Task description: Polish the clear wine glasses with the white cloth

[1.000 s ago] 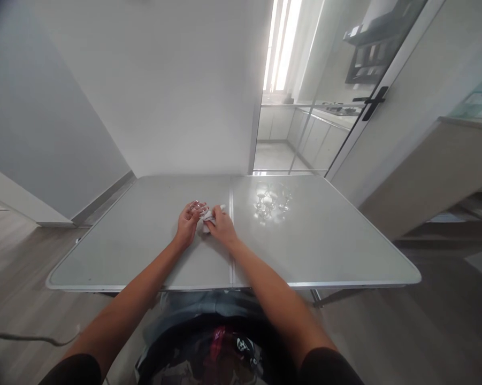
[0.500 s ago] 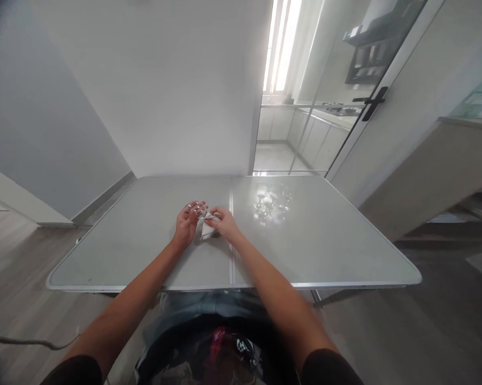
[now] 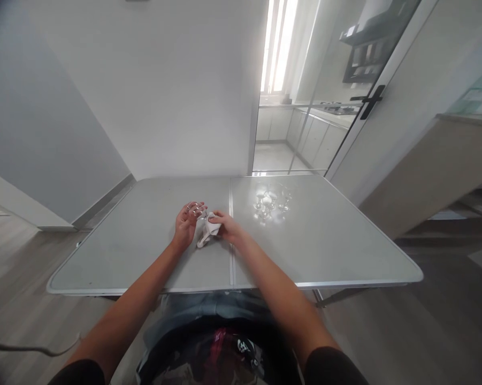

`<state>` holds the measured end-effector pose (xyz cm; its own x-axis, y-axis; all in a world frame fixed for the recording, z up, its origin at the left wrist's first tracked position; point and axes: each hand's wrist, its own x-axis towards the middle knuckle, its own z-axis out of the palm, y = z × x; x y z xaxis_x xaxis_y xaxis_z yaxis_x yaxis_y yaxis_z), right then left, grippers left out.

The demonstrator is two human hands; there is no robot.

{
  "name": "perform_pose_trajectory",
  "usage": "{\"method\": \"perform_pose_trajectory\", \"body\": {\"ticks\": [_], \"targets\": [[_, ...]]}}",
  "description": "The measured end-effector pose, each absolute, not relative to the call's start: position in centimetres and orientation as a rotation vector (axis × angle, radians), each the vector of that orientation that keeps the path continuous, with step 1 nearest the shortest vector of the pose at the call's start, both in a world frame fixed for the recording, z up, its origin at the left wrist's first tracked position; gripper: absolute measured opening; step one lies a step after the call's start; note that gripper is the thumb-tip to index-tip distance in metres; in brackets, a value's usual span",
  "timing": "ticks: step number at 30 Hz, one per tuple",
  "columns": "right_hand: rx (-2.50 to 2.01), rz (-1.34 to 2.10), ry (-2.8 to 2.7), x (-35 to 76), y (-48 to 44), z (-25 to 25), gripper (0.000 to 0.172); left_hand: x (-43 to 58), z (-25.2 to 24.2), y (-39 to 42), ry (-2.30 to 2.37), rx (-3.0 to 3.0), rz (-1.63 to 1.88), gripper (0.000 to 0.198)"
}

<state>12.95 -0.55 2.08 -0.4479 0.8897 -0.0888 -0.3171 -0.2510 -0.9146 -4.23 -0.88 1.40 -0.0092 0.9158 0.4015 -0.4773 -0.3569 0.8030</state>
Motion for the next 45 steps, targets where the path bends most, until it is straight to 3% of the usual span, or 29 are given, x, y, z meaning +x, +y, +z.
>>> {"method": "perform_pose_trajectory", "body": {"ticks": [7,9,14,16,18,22,24,27,31,33,36,41,43,45], "targets": [[-0.977,0.629,-1.864,12.2,-1.5,2.1,0.012,-4.6,1.2,-0.5,0.586,1.136,1.682,0.048],[-0.993,0.68,-1.834,12.1,-1.4,2.2,0.01,-4.7,1.1,-0.4,0.593,1.135,1.684,0.047],[-0.825,1.622,-1.291,12.3,-0.9,2.0,0.024,-4.5,1.2,-0.6,0.588,1.147,1.658,0.045],[-0.754,1.764,-1.211,12.5,-0.8,1.8,0.029,-4.4,1.2,-0.7,0.592,1.157,1.649,0.048],[-0.785,1.611,-1.299,12.5,-0.9,1.8,0.027,-4.4,1.3,-0.7,0.594,1.159,1.657,0.05],[-0.963,0.802,-1.777,12.3,-1.3,1.9,0.011,-4.6,1.2,-0.4,0.604,1.141,1.693,0.051],[-0.985,0.572,-1.917,12.1,-1.4,2.1,0.012,-4.7,1.1,-0.3,0.608,1.137,1.704,0.05],[-0.967,0.821,-1.804,11.9,-1.2,2.2,0.01,-4.8,1.1,-0.4,0.597,1.139,1.682,0.05],[-0.848,1.596,-1.27,12.2,-1.2,2.2,0.03,-4.6,1.0,-0.9,0.54,1.152,1.575,0.05],[-0.807,1.764,-1.159,12.6,-1.2,2.2,0.036,-4.4,0.9,-1.0,0.526,1.158,1.536,0.051],[-0.837,1.572,-1.354,13.0,-1.2,1.9,0.03,-4.5,0.7,-1.0,0.541,1.162,1.522,0.053],[-0.948,0.735,-1.822,12.4,-1.3,1.4,0.014,-4.8,0.6,-0.8,0.565,1.188,1.528,0.057],[-0.97,0.708,-1.781,12.0,-1.3,1.3,0.015,-4.8,0.7,-0.9,0.55,1.199,1.522,0.057],[-0.943,0.945,-1.626,11.8,-1.3,1.4,0.022,-4.8,0.9,-1.0,0.515,1.197,1.503,0.058]]}}
